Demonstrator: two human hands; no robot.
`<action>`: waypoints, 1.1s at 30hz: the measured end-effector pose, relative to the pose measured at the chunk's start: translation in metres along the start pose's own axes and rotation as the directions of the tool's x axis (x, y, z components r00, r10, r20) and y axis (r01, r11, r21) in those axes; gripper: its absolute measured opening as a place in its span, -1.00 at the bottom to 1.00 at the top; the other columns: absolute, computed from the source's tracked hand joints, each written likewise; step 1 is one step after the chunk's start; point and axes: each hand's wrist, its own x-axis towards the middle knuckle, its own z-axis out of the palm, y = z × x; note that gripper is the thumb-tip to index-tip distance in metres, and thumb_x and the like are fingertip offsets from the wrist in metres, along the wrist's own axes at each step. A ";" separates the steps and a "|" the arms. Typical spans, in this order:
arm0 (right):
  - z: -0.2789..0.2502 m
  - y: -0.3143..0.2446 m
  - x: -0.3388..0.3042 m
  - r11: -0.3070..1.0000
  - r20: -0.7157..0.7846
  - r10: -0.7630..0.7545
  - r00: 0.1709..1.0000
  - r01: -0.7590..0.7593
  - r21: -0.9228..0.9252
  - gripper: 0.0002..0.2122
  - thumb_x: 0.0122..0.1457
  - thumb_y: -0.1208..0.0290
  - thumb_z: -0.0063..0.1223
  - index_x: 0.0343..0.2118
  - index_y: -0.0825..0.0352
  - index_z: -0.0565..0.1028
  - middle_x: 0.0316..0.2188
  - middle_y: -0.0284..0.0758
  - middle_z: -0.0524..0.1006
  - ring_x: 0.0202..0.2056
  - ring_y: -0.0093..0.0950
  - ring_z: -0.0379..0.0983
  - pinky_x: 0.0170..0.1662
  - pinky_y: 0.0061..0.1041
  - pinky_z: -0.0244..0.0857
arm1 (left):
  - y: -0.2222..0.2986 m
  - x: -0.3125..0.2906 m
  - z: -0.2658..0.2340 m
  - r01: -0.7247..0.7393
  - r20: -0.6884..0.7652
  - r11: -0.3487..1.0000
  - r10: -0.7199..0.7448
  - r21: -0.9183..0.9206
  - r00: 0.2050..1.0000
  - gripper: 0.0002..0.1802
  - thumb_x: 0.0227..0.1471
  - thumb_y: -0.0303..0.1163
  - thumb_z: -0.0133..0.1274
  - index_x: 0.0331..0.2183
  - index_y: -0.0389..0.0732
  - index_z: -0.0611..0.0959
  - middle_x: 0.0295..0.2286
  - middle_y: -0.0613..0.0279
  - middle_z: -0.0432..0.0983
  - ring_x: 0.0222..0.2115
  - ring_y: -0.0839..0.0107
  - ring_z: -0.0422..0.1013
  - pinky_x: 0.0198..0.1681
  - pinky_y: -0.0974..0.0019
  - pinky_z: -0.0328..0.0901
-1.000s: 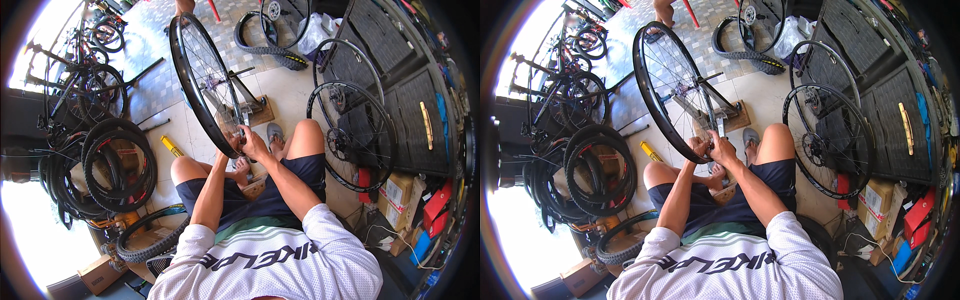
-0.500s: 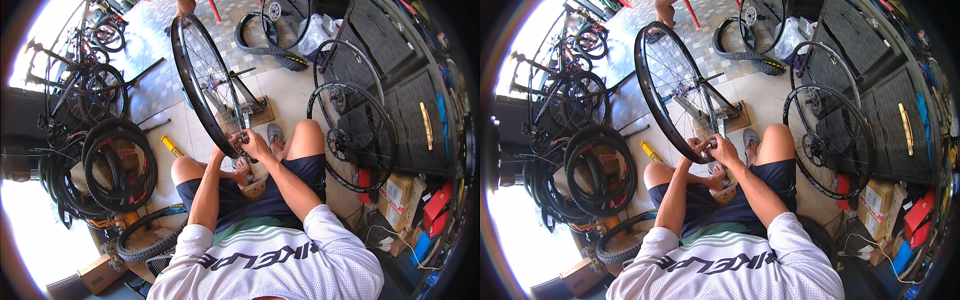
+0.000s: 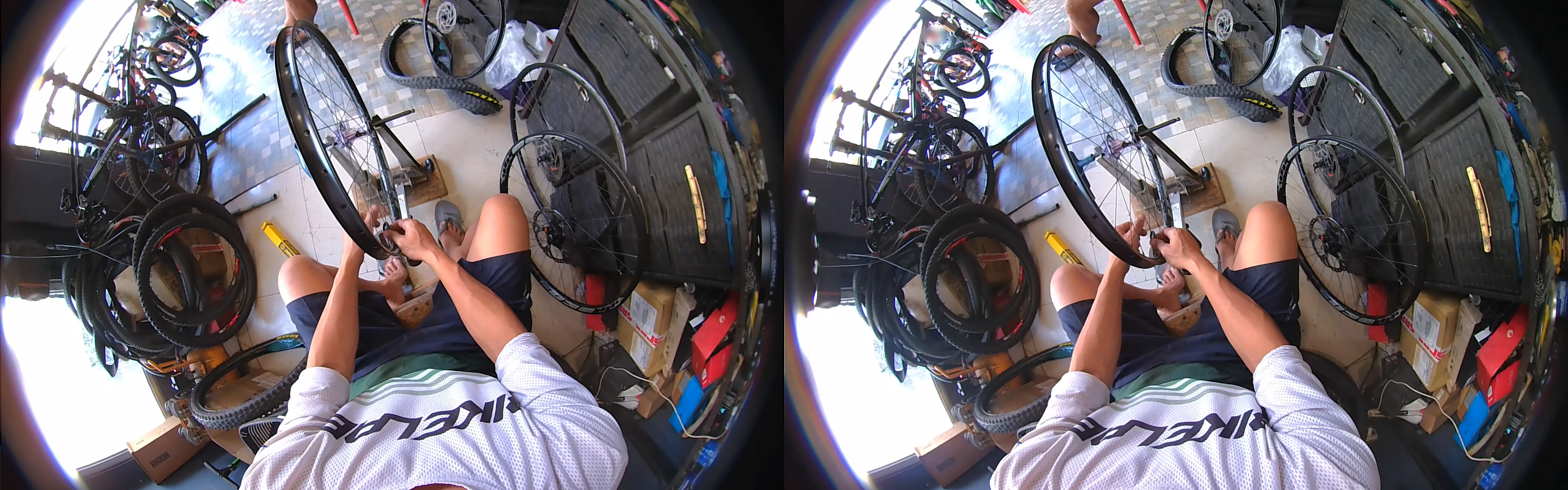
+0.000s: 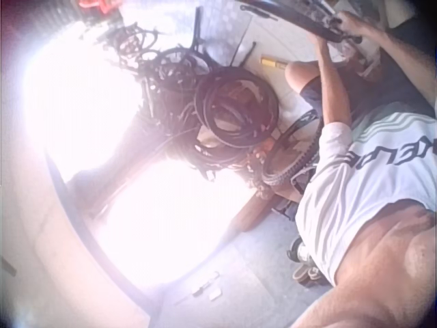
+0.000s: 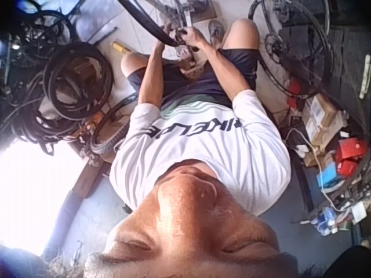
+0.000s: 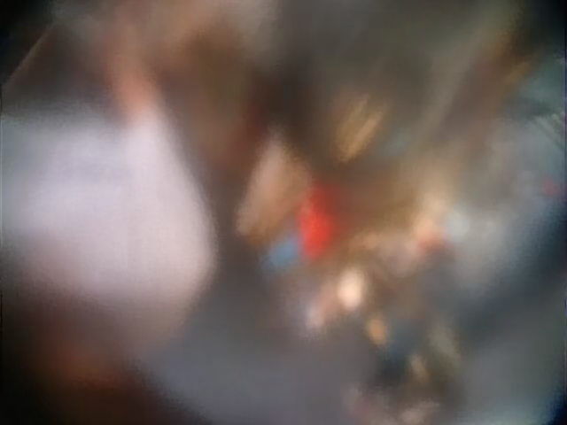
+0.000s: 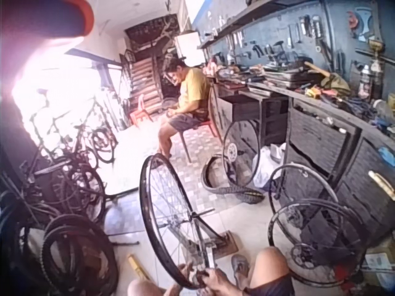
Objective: The person sits on the floor in a workshop and uses a spoke wrench to adjust the tension of the spokes on a bicycle wheel mounted on a stand. They rotate the wheel and continue tightening the spokes around the rim.
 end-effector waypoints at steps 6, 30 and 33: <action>0.008 0.021 0.007 0.954 0.126 0.109 0.986 -0.140 0.266 -0.64 0.17 0.15 0.12 -0.23 0.43 0.60 -0.44 -0.15 0.62 -0.40 -0.42 0.52 -0.27 -0.39 0.34 | -0.023 0.010 0.009 -0.026 0.059 0.939 0.049 -0.343 0.997 -0.37 0.14 0.12 0.03 -0.14 -0.33 0.59 -0.36 0.21 0.56 -0.47 0.51 0.39 -0.48 0.37 0.32; -0.013 -0.010 -0.002 0.994 -0.020 -0.082 0.996 0.080 -0.076 -0.68 0.03 0.14 0.25 -0.40 0.37 0.57 -0.52 -0.17 0.60 -0.43 -0.21 0.55 -0.33 -0.31 0.35 | -0.023 0.001 -0.005 -0.045 0.233 0.949 0.122 -0.313 0.965 -0.57 0.09 -0.07 0.20 -0.17 -0.21 0.58 -0.34 0.28 0.60 -0.37 0.51 0.47 -0.36 0.45 0.31; -0.016 -0.007 -0.006 0.983 -0.032 -0.138 0.990 0.133 -0.128 -0.69 0.02 0.18 0.25 -0.31 0.33 0.53 -0.50 -0.18 0.62 -0.40 -0.20 0.56 -0.30 -0.29 0.37 | -0.015 -0.003 -0.007 0.058 0.377 0.968 0.040 -0.245 0.925 -0.54 0.06 -0.05 0.22 -0.21 -0.25 0.60 -0.45 0.31 0.56 -0.47 0.53 0.47 -0.44 0.47 0.30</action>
